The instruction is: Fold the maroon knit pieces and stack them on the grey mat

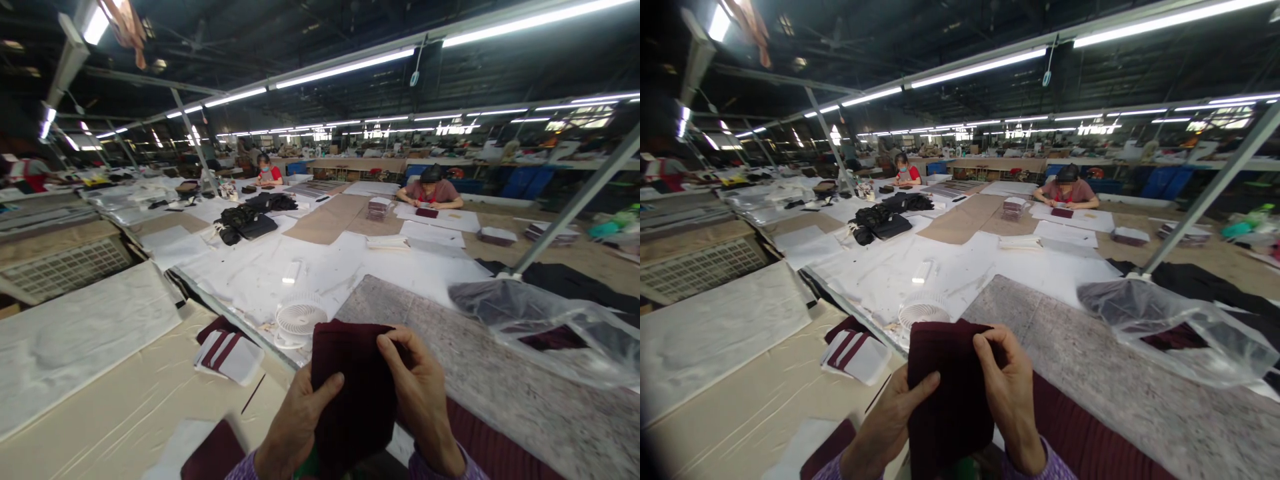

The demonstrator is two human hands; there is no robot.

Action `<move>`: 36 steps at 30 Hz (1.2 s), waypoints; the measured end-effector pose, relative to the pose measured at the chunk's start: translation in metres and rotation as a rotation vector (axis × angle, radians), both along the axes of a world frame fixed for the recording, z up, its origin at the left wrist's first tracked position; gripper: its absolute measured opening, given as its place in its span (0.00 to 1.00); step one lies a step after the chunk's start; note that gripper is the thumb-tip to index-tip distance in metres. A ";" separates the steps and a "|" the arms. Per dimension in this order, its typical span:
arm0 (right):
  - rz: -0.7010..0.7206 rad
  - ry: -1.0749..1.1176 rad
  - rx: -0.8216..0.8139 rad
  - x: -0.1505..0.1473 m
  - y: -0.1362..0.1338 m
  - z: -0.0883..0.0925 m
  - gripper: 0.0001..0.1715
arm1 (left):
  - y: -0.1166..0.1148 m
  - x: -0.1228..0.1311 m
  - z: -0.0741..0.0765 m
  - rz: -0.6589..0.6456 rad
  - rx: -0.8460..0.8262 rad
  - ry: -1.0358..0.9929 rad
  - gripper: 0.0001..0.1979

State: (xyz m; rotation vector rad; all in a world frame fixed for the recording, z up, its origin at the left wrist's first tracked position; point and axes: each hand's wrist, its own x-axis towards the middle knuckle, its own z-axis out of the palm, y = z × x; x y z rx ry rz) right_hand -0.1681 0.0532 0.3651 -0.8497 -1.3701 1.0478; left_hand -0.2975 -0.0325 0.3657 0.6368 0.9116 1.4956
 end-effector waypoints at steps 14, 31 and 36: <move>-0.113 -0.061 0.094 -0.001 0.001 -0.012 0.12 | 0.003 0.003 -0.003 0.008 0.005 0.023 0.15; 0.338 0.262 -0.257 0.006 0.005 -0.028 0.32 | 0.015 0.003 0.007 0.109 -0.059 -0.023 0.16; 0.410 0.185 -0.361 0.012 0.004 -0.041 0.24 | 0.030 0.007 0.002 0.189 -0.051 -0.065 0.25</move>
